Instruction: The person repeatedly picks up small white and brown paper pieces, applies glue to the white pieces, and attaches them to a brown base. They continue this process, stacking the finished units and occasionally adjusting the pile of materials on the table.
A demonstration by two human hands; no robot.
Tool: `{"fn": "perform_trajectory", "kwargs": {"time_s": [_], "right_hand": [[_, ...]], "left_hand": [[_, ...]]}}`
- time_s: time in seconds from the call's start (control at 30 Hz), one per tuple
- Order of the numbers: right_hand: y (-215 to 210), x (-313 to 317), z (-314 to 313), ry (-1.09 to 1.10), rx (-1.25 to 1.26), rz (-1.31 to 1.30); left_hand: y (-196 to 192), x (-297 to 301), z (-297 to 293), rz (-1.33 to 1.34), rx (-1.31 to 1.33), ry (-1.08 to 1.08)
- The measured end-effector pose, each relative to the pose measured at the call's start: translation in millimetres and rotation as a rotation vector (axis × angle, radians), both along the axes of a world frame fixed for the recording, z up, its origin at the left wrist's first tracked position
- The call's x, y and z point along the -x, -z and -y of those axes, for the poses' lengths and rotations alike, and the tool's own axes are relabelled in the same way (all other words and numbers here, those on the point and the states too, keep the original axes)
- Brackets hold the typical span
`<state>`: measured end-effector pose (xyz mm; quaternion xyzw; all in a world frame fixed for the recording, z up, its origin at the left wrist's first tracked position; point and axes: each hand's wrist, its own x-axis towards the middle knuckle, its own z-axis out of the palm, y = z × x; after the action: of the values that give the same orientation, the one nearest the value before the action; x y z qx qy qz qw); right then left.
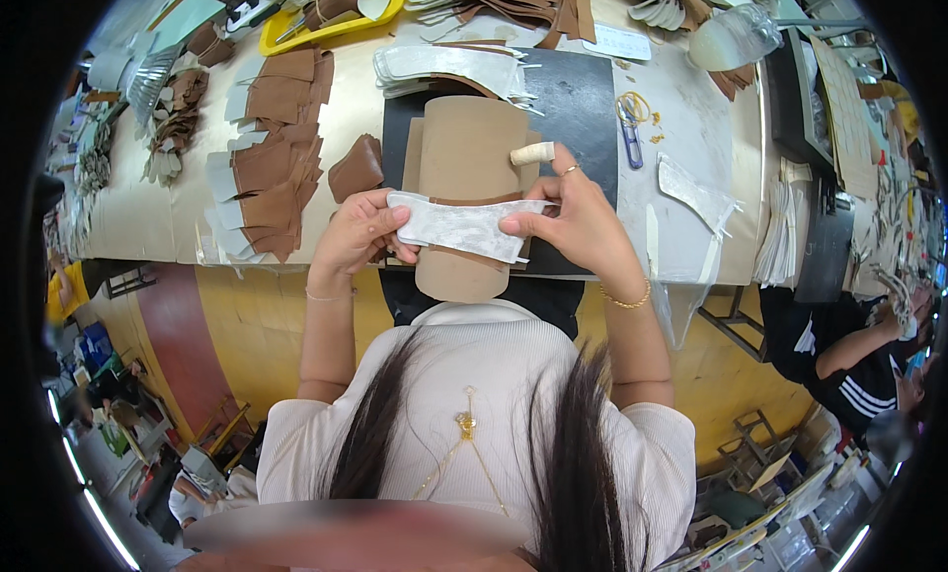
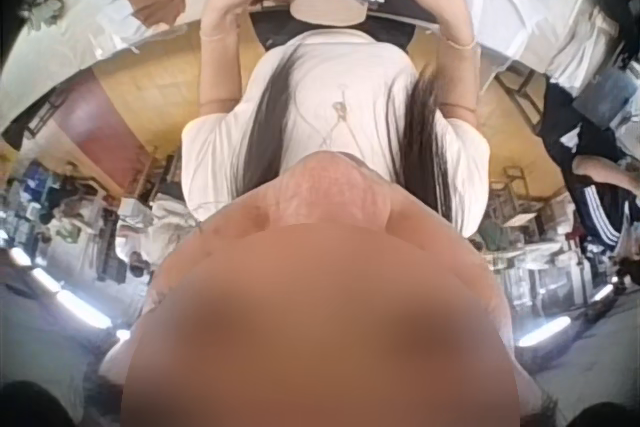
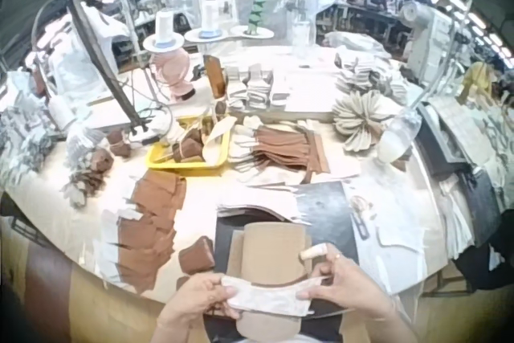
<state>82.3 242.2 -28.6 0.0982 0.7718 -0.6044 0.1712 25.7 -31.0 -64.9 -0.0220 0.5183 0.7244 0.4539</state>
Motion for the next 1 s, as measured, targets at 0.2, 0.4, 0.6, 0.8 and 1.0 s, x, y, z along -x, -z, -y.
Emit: {"fn": "perform_trajectory", "kwargs": {"time_s": [0.2, 0.4, 0.6, 0.8, 1.0], "right_hand": [[-25.8, -9.3, 12.2, 0.06, -0.515, -0.503], [-24.0, -6.5, 88.3, -0.523, -0.461, -0.899], [1.0, -15.3, 66.6, -0.577, -0.461, -0.891], [59.1, -38.5, 51.7, -0.224, -0.207, -0.92], [92.3, -66.1, 56.5, 0.038, 0.218, -0.632]], "left_hand": [[-6.4, -4.5, 1.4, -0.02, 0.038, -0.04], [-2.5, -0.1, 9.5, -0.077, -0.016, -0.047], [19.5, -3.0, 7.8, -0.006, -0.125, -0.017], [20.9, 1.2, 5.9, 0.065, -0.09, 0.004], [13.2, 6.7, 4.3, 0.02, -0.125, 0.058]]}}
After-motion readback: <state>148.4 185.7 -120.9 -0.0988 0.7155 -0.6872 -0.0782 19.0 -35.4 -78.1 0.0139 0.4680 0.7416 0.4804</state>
